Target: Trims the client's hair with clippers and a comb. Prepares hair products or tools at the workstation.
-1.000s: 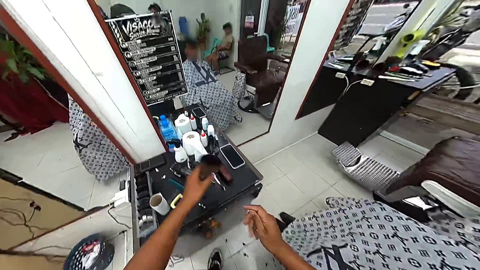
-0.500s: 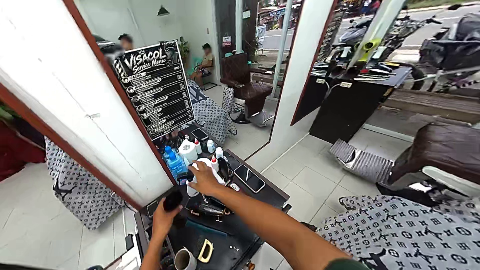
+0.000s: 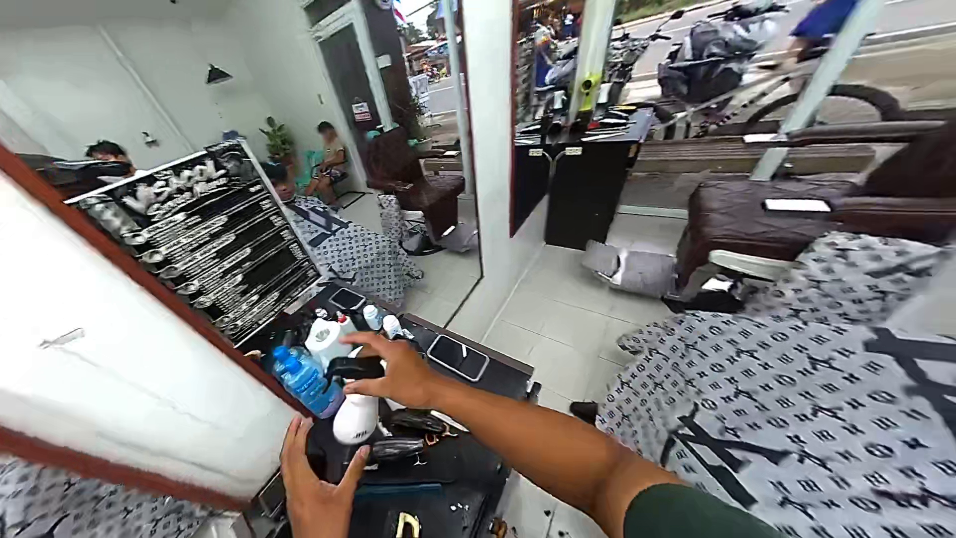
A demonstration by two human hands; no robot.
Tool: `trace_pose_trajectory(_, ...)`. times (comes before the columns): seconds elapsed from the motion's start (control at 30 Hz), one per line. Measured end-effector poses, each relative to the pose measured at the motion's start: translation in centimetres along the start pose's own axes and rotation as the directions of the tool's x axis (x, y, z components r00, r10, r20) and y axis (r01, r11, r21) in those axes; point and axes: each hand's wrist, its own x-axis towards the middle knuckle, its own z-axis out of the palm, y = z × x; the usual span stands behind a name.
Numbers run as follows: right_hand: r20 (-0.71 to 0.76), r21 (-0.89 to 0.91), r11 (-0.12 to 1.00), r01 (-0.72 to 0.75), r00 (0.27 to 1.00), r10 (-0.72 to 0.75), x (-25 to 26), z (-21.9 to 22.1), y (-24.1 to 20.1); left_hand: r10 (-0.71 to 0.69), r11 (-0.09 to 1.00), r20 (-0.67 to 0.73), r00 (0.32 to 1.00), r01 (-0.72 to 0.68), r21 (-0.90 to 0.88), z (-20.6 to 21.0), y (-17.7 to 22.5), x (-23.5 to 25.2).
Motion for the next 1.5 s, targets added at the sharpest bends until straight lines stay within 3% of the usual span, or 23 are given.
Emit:
trace_pose_trajectory(0.07, -0.277, 0.293, 0.914, 0.281, 0.940, -0.200, -2.6, -2.9, -3.2, 0.054, 0.965, 0.066, 0.996, -0.035, -0.261, 3.6, 4.6, 1.0)
trace_pose_trajectory(0.13, -0.356, 0.395, 0.812, 0.430, 0.886, -0.296, -5.7, -6.0, -4.3, 0.074, 0.857, 0.144, 0.987, 0.011, -0.516, 7.6, 9.3, 1.0)
trace_pose_trajectory(0.2, -0.316, 0.395, 0.840, 0.372, 0.913, -0.256, -9.8, -10.5, -4.6, 0.176, 0.720, 0.353, 0.919, 0.125, -0.683, 11.6, 11.9, 0.1)
trace_pose_trajectory(0.27, -0.239, 0.403, 0.900, 0.164, 0.969, -0.069, -15.1, -15.2, -4.6, 0.315, 0.632, 0.559, 0.767, 0.270, -0.726, 15.5, 14.0, -1.8)
trace_pose_trajectory(0.33, -0.255, 0.405, 0.914, -0.038, 0.955, 0.153, -21.7, -18.2, -4.8, 0.440, 0.627, 0.744, 0.502, 0.422, -0.655, 18.9, 16.9, -4.8)
trace_pose_trajectory(0.37, -0.313, 0.406, 0.904, -0.130, 0.910, 0.271, -25.4, -19.1, -5.2, 0.488, 0.684, 0.814, 0.314, 0.442, -0.581, 20.4, 18.6, -6.6)
trace_pose_trajectory(0.43, -0.495, 0.404, 0.886, -0.230, 0.759, 0.423, -33.3, -20.6, -6.4, 0.519, 0.841, 0.849, -0.097, 0.236, -0.487, 23.8, 21.8, -10.0)
trace_pose_trajectory(0.47, -0.621, 0.374, 0.901, -0.218, 0.663, 0.418, -37.5, -21.4, -7.2, 0.484, 0.873, 0.835, -0.262, 0.074, -0.483, 25.7, 23.3, -11.7)
trace_pose_trajectory(0.5, -0.759, 0.304, 0.934, -0.186, 0.545, 0.356, -41.6, -22.4, -8.2, 0.434, 0.873, 0.822, -0.369, -0.054, -0.485, 27.3, 24.7, -13.3)
trace_pose_trajectory(0.53, -0.876, 0.200, 0.967, -0.157, 0.414, 0.248, -45.8, -23.7, -9.8, 0.408, 0.864, 0.822, -0.398, -0.123, -0.488, 28.7, 25.9, -14.9)
trace_pose_trajectory(0.57, -0.952, 0.071, 0.987, -0.146, 0.284, 0.111, -50.0, -25.3, -12.0, 0.407, 0.864, 0.829, -0.384, -0.133, -0.486, 29.9, 26.7, -16.5)
trace_pose_trajectory(0.63, -0.978, -0.202, 0.953, -0.224, 0.090, -0.186, -58.4, -28.6, -18.2, 0.414, 0.886, 0.839, -0.352, -0.056, -0.460, 32.2, 28.0, -19.7)
trace_pose_trajectory(0.73, -0.854, -0.451, 0.765, -0.459, -0.027, -0.519, -70.8, -32.2, -28.6, 0.366, 0.906, 0.813, -0.453, -0.025, -0.422, 34.6, 30.9, -23.6)
trace_pose_trajectory(0.83, -0.732, -0.463, 0.608, -0.645, -0.109, -0.673, -80.2, -35.1, -35.5, 0.397, 0.849, 0.738, -0.545, -0.087, -0.521, 37.0, 36.0, -26.2)
trace_pose_trajectory(0.9, -0.667, -0.413, 0.561, -0.717, -0.181, -0.723, -84.0, -37.1, -37.5, 0.457, 0.800, 0.723, -0.517, -0.115, -0.589, 38.2, 40.2, -27.3)
trace_pose_trajectory(1.0, -0.583, -0.324, 0.544, -0.774, -0.290, -0.759, -85.1, -39.8, -38.0, 0.536, 0.766, 0.713, -0.452, -0.096, -0.636, 39.1, 46.3, -27.7)
trace_pose_trajectory(1.07, -0.554, -0.307, 0.506, -0.806, -0.281, -0.784, -84.5, -41.3, -37.8, 0.593, 0.744, 0.688, -0.418, -0.041, -0.667, 40.6, 49.3, -27.5)
trace_pose_trajectory(1.13, -0.578, -0.316, 0.442, -0.839, -0.199, -0.792, -84.8, -42.6, -37.8, 0.654, 0.710, 0.669, -0.353, -0.019, -0.704, 42.7, 51.2, -27.1)
trace_pose_trajectory(1.27, -0.587, -0.348, 0.341, -0.873, -0.081, -0.806, -85.3, -45.7, -39.1, 0.767, 0.640, 0.639, -0.058, 0.017, -0.768, 47.8, 55.8, -26.6)
trace_pose_trajectory(1.4, -0.585, -0.348, 0.302, -0.887, -0.046, -0.810, -84.7, -49.1, -39.9, 0.726, 0.621, 0.644, 0.243, 0.172, -0.765, 50.0, 62.2, -26.1)
trace_pose_trajectory(1.47, -0.628, -0.402, 0.323, -0.857, 0.001, -0.778, -84.9, -51.4, -39.4, 0.756, 0.555, 0.559, 0.342, 0.118, -0.823, 51.1, 65.2, -25.7)
trace_pose_trajectory(1.5, -0.665, -0.411, 0.339, -0.846, 0.025, -0.746, -84.9, -52.6, -39.0, 0.772, 0.547, 0.511, 0.377, 0.015, -0.837, 51.8, 66.7, -25.8)
